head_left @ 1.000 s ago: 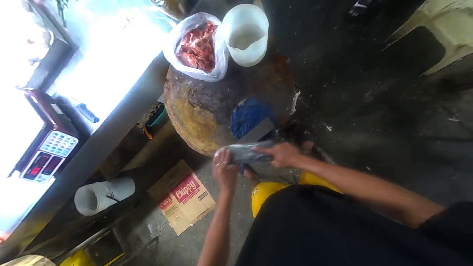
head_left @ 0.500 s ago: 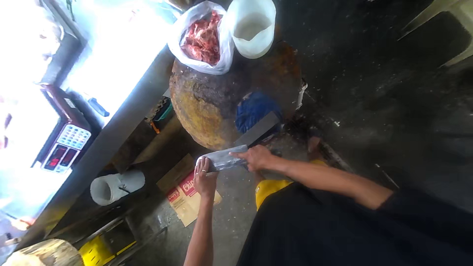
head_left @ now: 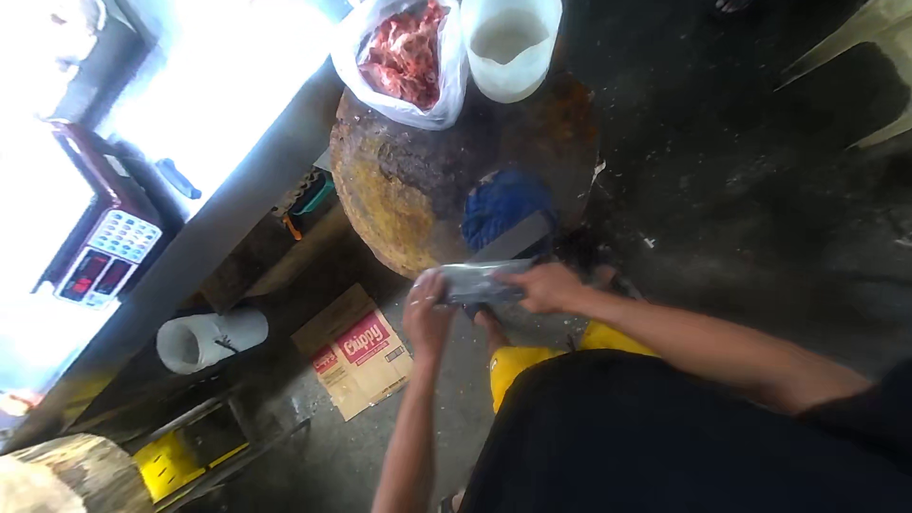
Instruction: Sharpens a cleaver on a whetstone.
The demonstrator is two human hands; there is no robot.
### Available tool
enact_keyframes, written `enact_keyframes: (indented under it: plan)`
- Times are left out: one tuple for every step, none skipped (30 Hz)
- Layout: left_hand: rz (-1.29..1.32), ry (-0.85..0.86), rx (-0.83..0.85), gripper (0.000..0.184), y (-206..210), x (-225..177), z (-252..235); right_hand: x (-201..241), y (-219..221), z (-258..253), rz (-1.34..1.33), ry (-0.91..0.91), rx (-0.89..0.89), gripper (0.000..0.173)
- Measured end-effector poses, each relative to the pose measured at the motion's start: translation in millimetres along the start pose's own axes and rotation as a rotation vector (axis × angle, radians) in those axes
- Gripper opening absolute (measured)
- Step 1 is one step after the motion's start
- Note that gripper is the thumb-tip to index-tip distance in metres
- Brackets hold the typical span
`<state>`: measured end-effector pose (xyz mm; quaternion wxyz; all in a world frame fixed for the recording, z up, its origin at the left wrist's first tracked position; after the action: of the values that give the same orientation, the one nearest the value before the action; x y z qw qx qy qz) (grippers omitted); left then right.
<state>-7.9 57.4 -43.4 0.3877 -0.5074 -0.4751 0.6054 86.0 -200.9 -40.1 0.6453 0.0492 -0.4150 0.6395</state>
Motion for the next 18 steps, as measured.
enact_keyframes:
  plan:
    - [-0.035,-0.066,0.004,0.053,-15.5,28.0,9.8,27.3,11.6,-20.7,0.006,-0.082,0.018,0.087]
    - [-0.053,-0.110,0.006,0.053,-25.0,45.0,16.4,45.5,20.4,-31.6,0.014,-0.143,0.020,0.088]
    - [-0.064,-0.125,-0.009,0.054,-28.9,48.9,16.5,53.0,20.7,-32.9,0.015,-0.168,0.023,0.088]
    - [-0.060,-0.117,-0.014,0.054,-29.1,38.4,10.8,49.1,13.4,-25.5,-0.004,-0.155,0.023,0.087]
    - [-0.043,-0.093,0.000,0.055,-25.6,16.3,5.1,34.5,4.7,-9.5,-0.031,-0.115,0.011,0.085]
    - [-0.011,-0.052,0.021,0.056,-16.9,-13.4,0.9,10.9,-3.0,13.6,-0.054,-0.060,-0.014,0.083]
    - [0.032,0.005,0.013,0.057,-3.2,-49.0,-4.1,-20.1,-10.0,39.1,-0.062,0.006,-0.055,0.082]
    - [0.085,0.077,-0.006,0.057,13.4,-87.1,-10.2,-54.4,-17.1,65.5,-0.054,0.075,-0.112,0.081]
    - [0.138,0.152,-0.019,0.056,30.4,-125.3,-17.3,-87.5,-25.9,91.2,-0.035,0.155,-0.158,0.081]
    - [0.173,0.210,-0.012,0.056,45.4,-160.3,-25.0,-114.9,-36.4,114.3,-0.011,0.232,-0.192,0.080]
    - [0.203,0.254,-0.002,0.058,55.3,-187.0,-32.5,-133.4,-47.0,131.1,0.009,0.297,-0.211,0.079]
    - [0.215,0.283,0.024,0.059,60.0,-199.1,-36.5,-142.1,-53.2,137.8,0.024,0.336,-0.209,0.079]
    - [0.199,0.298,0.036,0.059,62.2,-193.1,-37.0,-141.7,-52.2,132.9,0.037,0.332,-0.201,0.080]
    - [0.170,0.287,0.030,0.059,60.8,-170.6,-35.7,-131.5,-46.7,116.2,0.041,0.294,-0.184,0.081]
    - [0.132,0.243,0.010,0.059,53.5,-134.7,-32.3,-109.9,-37.7,89.2,0.035,0.237,-0.149,0.082]
    - [0.097,0.166,-0.005,0.059,38.8,-90.5,-23.1,-78.7,-23.6,58.4,0.017,0.170,-0.100,0.084]
    - [0.063,0.076,-0.006,0.056,19.9,-44.6,-12.5,-41.4,-9.9,27.4,0.000,0.090,-0.046,0.085]
    - [0.011,-0.005,-0.004,0.054,0.9,-2.9,-3.9,-4.7,1.4,-2.0,-0.015,0.002,-0.012,0.086]
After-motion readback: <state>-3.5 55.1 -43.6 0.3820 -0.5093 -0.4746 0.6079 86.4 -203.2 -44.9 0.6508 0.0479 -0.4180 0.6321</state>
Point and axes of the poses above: each hand's wrist, its own z-axis away from the middle knuckle, its own y-axis out of the palm, x = y × z, the point moved 2 cm from there along -z, towards the middle knuckle, and after that the axes turned 8 degrees about -z, right-handed, at the moved point
